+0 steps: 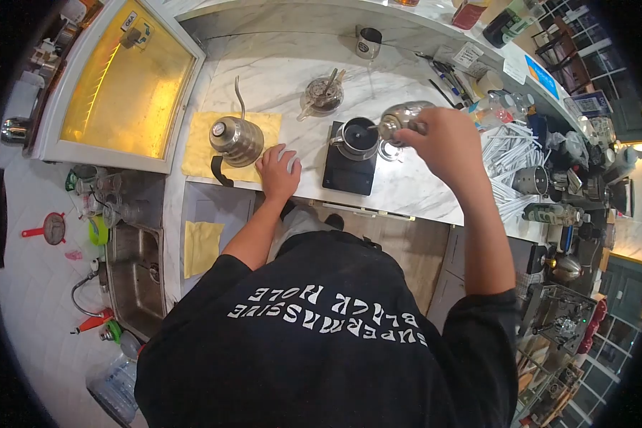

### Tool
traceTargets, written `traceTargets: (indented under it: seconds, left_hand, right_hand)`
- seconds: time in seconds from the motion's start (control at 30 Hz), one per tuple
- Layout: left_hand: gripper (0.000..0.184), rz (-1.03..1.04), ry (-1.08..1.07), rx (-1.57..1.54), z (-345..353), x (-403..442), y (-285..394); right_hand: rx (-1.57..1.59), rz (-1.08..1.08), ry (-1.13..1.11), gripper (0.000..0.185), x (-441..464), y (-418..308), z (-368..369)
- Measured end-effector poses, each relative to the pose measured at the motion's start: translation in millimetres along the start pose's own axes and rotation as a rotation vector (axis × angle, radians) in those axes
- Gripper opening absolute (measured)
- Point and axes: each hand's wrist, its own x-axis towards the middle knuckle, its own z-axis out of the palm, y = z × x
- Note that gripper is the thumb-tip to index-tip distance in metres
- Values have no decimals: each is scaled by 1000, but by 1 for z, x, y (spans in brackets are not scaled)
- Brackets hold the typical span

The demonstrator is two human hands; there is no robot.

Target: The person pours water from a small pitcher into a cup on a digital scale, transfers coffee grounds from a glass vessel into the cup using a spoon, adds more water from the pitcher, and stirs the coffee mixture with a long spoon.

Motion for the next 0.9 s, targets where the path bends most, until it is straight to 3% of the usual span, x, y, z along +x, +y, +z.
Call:
traceTargets:
  seconds: [0.23, 0.4, 0.53, 0.63, 0.9]
  left_hand:
    - [26, 116, 6, -96, -5, -6, -4]
    - [27, 160, 29, -214, -36, -43, -7]
    - [26, 53, 9, -230, -75, -88, -26]
    - [23, -27, -42, -238, -104, -113, -45]
    - [21, -144, -83, -247, -191, -116, -101]
  right_hand:
    - [320, 333, 138, 53, -59, 33, 24]
    - [833, 528, 131, 44, -113, 33, 64]
    - [1151, 564, 21, 34, -140, 5, 113]
    - [1279, 463, -25, 31, -140, -32, 143]
    - [1640, 268, -94, 26, -72, -154, 173]
